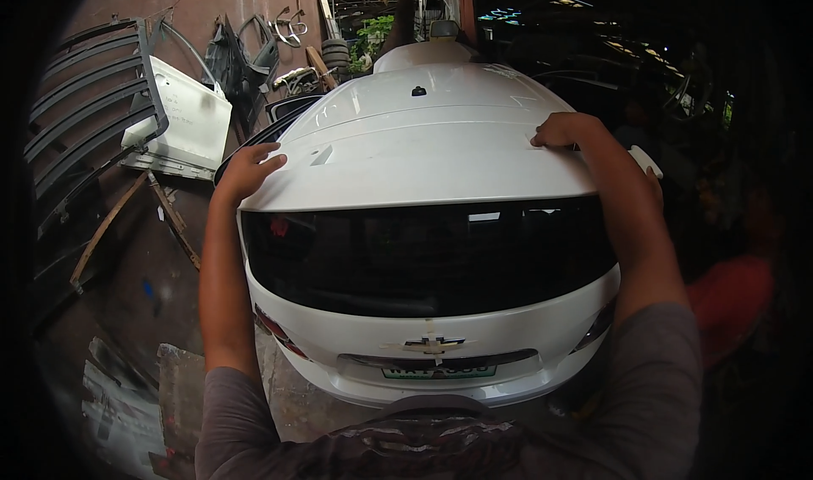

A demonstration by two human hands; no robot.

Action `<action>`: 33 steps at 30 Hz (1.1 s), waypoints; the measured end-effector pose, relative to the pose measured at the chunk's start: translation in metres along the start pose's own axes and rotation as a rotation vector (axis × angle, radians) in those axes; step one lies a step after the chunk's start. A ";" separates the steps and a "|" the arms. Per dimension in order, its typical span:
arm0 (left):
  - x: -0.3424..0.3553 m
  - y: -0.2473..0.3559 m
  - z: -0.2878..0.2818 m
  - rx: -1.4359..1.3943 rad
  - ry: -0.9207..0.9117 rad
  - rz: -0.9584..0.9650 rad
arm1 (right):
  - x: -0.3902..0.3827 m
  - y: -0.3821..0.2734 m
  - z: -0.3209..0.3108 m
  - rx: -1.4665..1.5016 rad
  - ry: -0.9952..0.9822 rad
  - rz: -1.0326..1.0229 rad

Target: Installing a rear spoiler onto a white car with assistance from others.

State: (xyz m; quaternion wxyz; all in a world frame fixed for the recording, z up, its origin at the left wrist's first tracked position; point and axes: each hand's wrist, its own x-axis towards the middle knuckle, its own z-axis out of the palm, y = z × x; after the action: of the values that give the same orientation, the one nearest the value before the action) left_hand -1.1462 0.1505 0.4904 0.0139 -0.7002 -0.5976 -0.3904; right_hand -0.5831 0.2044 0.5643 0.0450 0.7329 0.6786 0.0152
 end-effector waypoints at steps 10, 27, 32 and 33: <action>-0.103 -0.037 0.078 -1.548 0.922 -0.591 | 0.015 0.006 0.004 0.045 0.020 -0.014; -0.057 -0.011 0.136 -2.089 0.492 0.013 | 0.001 -0.001 0.001 0.010 0.024 -0.009; -0.051 -0.015 0.149 -2.157 0.526 0.020 | 0.003 0.001 0.002 0.017 0.026 0.008; -0.051 -0.020 0.150 -2.155 0.529 0.025 | 0.002 0.000 0.002 0.009 0.030 -0.007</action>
State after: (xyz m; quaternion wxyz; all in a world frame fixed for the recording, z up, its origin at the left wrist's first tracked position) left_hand -1.0827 0.1868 0.3486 -0.4713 -0.2464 0.0838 -0.8427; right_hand -0.5831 0.2068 0.5624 0.0315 0.7303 0.6820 0.0230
